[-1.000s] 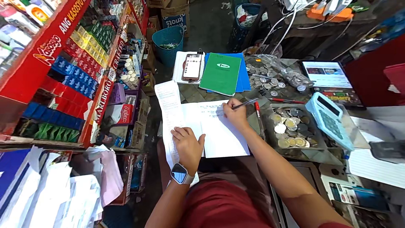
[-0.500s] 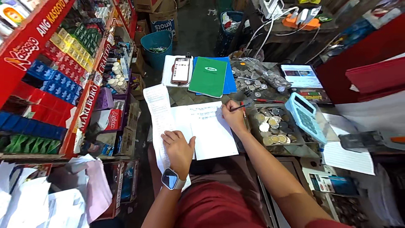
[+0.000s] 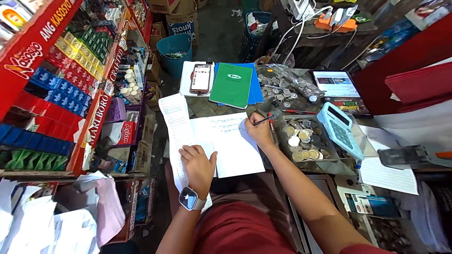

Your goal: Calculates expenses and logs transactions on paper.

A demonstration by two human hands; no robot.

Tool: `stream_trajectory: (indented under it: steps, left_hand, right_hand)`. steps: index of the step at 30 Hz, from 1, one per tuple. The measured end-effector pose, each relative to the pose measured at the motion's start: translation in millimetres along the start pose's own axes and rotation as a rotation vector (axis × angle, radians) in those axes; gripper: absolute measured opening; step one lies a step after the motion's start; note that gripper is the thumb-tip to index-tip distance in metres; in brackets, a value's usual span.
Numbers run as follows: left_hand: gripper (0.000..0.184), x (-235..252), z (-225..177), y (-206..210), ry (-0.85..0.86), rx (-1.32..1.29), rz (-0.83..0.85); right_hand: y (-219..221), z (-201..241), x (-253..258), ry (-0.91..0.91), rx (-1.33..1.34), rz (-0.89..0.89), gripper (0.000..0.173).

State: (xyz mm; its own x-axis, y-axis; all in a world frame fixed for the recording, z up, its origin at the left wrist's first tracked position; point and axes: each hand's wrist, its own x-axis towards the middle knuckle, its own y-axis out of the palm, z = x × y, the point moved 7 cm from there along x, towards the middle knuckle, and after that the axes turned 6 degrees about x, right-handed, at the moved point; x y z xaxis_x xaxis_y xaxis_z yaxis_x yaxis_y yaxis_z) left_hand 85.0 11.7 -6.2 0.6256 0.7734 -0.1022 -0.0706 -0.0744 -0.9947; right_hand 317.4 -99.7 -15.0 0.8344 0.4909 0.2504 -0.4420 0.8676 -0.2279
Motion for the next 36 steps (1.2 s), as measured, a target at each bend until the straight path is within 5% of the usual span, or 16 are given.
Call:
stream_trajectory:
  steps: [5,27,36]
  left_hand:
    - [0.087,2.0,0.0,0.7,0.003,0.023,0.012]
    - [0.085,-0.2,-1.5,1.0,0.005,-0.048,-0.036]
    - [0.084,0.6,-9.0,-0.6,0.0,-0.043,-0.06]
  right_hand:
    - [-5.2,-3.1,14.3,0.172,0.023,-0.012,0.028]
    - [-5.5,-13.0,16.8,0.009,-0.063,0.027,0.029]
    - [-9.4,-2.5,22.8,0.2,0.185,-0.107,0.028]
